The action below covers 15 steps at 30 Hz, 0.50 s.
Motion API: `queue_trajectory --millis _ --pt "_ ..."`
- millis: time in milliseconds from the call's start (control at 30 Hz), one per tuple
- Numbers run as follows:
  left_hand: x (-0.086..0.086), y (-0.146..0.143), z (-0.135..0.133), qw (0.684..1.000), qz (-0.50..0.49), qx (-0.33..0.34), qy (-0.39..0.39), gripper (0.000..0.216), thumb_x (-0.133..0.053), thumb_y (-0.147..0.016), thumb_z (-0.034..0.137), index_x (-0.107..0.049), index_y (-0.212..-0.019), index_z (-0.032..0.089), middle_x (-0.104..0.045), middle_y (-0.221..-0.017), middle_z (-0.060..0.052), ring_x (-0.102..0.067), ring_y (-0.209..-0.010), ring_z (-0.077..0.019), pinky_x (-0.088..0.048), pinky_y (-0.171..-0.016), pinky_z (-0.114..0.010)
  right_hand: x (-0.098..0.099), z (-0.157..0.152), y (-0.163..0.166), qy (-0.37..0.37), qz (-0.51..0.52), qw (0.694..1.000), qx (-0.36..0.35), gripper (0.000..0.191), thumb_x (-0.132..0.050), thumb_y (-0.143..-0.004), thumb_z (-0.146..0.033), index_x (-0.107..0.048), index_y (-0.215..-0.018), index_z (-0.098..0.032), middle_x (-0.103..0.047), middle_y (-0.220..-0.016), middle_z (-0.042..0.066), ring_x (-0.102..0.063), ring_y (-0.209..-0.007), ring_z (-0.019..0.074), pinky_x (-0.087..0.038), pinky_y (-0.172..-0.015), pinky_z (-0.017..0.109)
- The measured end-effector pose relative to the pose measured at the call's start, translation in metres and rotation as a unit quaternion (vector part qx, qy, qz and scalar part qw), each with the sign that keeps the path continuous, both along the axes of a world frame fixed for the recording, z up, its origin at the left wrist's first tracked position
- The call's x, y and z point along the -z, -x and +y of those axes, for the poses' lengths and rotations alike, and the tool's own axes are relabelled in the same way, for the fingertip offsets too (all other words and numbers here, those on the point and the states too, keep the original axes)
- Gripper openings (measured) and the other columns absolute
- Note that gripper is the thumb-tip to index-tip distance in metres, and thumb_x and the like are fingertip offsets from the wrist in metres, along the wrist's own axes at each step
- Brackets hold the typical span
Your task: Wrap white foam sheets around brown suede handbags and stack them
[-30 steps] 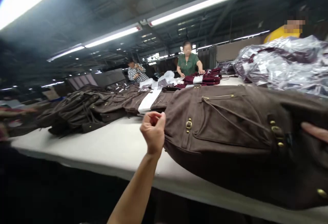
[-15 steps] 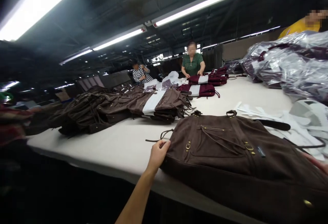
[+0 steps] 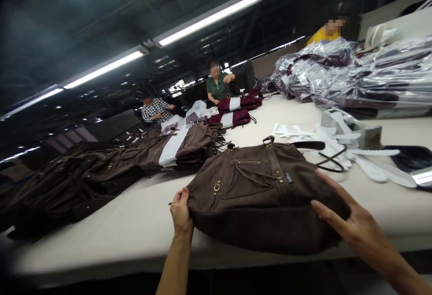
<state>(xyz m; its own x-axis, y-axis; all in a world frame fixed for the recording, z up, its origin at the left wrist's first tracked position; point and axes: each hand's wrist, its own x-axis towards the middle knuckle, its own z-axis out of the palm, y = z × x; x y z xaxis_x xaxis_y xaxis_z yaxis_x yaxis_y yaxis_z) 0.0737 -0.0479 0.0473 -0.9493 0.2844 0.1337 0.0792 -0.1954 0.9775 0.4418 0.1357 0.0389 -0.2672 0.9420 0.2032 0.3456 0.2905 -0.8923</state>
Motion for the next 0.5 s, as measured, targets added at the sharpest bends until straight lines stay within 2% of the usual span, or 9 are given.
queue_trajectory --millis 67,167,233,333,433,500 --pt "-0.008 -0.001 0.008 0.999 -0.025 0.007 -0.024 0.049 -0.070 -0.064 0.062 -0.054 -0.078 0.018 -0.061 -0.070 0.001 -0.055 -0.064 -0.0133 -0.047 -0.068 -0.028 -0.008 0.000 0.003 0.046 0.018 0.999 0.012 0.060 -0.067 -0.065 -0.066 -0.064 -0.118 -0.038 -0.066 -0.121 0.004 -0.060 -0.113 0.0338 -0.052 -0.091 0.041" --pt "-0.016 -0.002 0.015 1.000 -0.021 0.006 -0.021 0.046 -0.073 -0.064 0.059 -0.055 -0.076 0.017 -0.059 -0.069 0.002 -0.053 -0.063 -0.0123 -0.046 -0.066 -0.027 -0.021 0.005 0.008 0.004 0.046 0.996 0.070 0.045 -0.066 -0.069 -0.063 -0.069 -0.099 -0.029 -0.070 -0.103 0.004 -0.064 -0.102 0.0303 -0.049 -0.093 0.038" --pt "-0.016 -0.002 0.013 0.998 0.052 -0.018 0.033 0.043 -0.071 -0.068 0.057 -0.058 -0.074 0.016 -0.058 -0.069 0.002 -0.052 -0.065 -0.0127 -0.044 -0.066 -0.026 -0.023 0.010 0.012 -0.054 0.054 0.992 0.105 0.041 -0.065 -0.072 -0.059 -0.068 -0.097 -0.027 -0.069 -0.099 0.004 -0.063 -0.100 0.0282 -0.047 -0.094 0.036" --pt "-0.009 -0.006 0.000 0.968 0.194 -0.053 0.152 0.039 -0.061 -0.080 0.056 -0.060 -0.073 0.017 -0.057 -0.068 0.001 -0.051 -0.068 -0.0141 -0.042 -0.069 -0.026 -0.010 0.016 0.013 -0.076 0.043 0.991 0.103 0.037 -0.061 -0.076 -0.057 -0.066 -0.097 -0.026 -0.068 -0.098 0.005 -0.063 -0.097 0.0268 -0.047 -0.091 0.035" --pt "-0.005 -0.007 -0.016 0.940 0.246 -0.033 0.234 0.036 -0.054 -0.085 0.055 -0.059 -0.089 0.020 -0.055 -0.066 0.003 -0.051 -0.062 -0.0144 -0.041 -0.066 -0.026 0.006 0.018 0.003 -0.063 -0.009 0.996 0.063 0.036 -0.059 -0.076 -0.058 -0.064 -0.096 -0.029 -0.069 -0.099 0.004 -0.063 -0.100 0.0281 -0.047 -0.090 0.037" --pt "-0.013 -0.003 -0.021 0.922 0.278 -0.026 0.270 0.037 -0.055 -0.086 0.055 -0.058 -0.099 0.021 -0.055 -0.067 0.003 -0.052 -0.060 -0.0151 -0.041 -0.064 -0.027 0.004 0.017 -0.005 -0.092 -0.072 0.991 0.061 0.038 -0.058 -0.076 -0.062 -0.066 -0.097 -0.031 -0.069 -0.101 0.004 -0.064 -0.099 0.0298 -0.048 -0.089 0.041"
